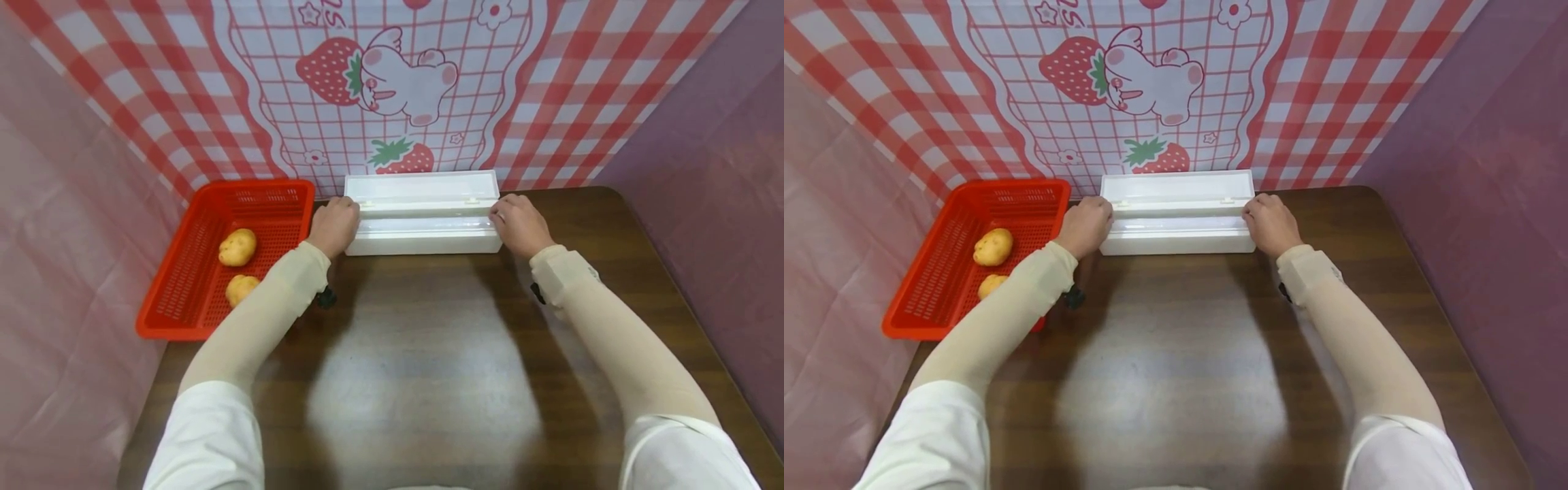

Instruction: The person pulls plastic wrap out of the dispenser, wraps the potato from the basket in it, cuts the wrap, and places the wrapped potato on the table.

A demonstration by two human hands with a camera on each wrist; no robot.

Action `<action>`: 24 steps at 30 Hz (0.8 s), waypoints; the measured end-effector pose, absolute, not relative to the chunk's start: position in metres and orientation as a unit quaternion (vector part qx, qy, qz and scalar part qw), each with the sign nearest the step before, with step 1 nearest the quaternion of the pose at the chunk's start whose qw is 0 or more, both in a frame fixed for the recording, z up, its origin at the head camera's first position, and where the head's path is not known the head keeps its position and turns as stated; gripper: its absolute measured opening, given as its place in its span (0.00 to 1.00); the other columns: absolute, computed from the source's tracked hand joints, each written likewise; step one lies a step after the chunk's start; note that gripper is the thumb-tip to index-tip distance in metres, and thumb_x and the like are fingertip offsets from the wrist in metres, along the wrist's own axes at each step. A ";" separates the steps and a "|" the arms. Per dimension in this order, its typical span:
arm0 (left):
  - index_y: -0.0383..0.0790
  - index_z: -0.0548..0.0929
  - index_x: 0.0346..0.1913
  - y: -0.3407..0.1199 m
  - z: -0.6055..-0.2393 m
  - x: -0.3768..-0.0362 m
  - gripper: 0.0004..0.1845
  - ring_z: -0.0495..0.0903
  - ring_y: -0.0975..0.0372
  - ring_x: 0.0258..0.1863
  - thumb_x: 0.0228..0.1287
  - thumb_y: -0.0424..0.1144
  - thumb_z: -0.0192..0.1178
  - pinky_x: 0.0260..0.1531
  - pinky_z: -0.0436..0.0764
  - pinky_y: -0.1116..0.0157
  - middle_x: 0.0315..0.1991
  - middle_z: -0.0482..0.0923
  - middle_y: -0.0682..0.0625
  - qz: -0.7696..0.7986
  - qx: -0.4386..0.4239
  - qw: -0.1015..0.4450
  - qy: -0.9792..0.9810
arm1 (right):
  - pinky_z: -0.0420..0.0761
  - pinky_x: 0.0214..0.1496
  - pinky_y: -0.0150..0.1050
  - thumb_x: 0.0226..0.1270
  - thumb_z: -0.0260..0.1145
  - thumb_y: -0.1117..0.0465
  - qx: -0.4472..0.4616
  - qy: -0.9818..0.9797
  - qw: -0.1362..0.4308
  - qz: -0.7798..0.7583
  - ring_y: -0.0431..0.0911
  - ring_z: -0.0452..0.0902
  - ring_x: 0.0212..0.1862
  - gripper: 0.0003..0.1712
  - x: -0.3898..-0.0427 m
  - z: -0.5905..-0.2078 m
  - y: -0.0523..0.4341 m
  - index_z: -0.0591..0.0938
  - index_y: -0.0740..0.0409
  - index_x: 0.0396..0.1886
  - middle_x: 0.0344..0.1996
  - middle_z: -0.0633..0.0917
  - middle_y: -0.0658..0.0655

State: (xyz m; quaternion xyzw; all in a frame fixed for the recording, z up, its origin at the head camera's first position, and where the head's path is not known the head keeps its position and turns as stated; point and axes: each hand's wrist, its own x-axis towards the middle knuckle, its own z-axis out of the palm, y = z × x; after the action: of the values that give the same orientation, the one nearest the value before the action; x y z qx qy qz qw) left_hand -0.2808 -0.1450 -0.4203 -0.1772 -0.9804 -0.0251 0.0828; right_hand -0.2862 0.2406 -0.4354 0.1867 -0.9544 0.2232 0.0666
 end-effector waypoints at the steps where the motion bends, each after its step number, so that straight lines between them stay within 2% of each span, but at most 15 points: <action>1: 0.33 0.84 0.46 -0.144 -0.420 -0.281 0.12 0.79 0.46 0.44 0.74 0.37 0.54 0.36 0.82 0.47 0.46 0.81 0.39 -0.023 -0.176 0.081 -0.981 | 0.74 0.57 0.60 0.74 0.61 0.63 0.183 -0.955 0.063 0.224 0.61 0.70 0.55 0.10 -0.286 -0.434 0.240 0.83 0.66 0.46 0.50 0.80 0.66; 8: 0.35 0.83 0.48 -0.144 -0.419 -0.285 0.10 0.78 0.46 0.41 0.74 0.33 0.53 0.35 0.83 0.48 0.42 0.81 0.40 -0.002 -0.175 0.065 -0.982 | 0.73 0.61 0.60 0.75 0.62 0.63 0.164 -0.960 0.053 0.220 0.61 0.70 0.56 0.11 -0.288 -0.431 0.238 0.83 0.66 0.49 0.50 0.80 0.66; 16: 0.36 0.83 0.44 -0.144 -0.415 -0.287 0.07 0.79 0.46 0.37 0.71 0.32 0.55 0.31 0.82 0.47 0.37 0.81 0.40 0.001 -0.182 0.087 -0.979 | 0.75 0.59 0.59 0.75 0.62 0.63 0.156 -0.962 0.074 0.212 0.60 0.72 0.53 0.10 -0.290 -0.430 0.237 0.84 0.66 0.46 0.48 0.81 0.65; 24: 0.36 0.84 0.44 -0.144 -0.412 -0.286 0.07 0.79 0.47 0.34 0.69 0.31 0.57 0.31 0.83 0.49 0.35 0.81 0.41 0.003 -0.182 0.092 -0.979 | 0.75 0.58 0.59 0.75 0.61 0.64 0.152 -0.963 0.088 0.202 0.60 0.73 0.52 0.09 -0.293 -0.431 0.237 0.84 0.66 0.44 0.47 0.81 0.65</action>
State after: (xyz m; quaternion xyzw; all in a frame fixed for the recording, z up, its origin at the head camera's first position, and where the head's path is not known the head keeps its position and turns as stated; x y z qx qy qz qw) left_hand -0.2864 -0.1445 -0.4122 -0.1821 -0.9789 0.0026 0.0925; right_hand -0.2929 0.2371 -0.4307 0.1521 -0.9634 0.2025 0.0882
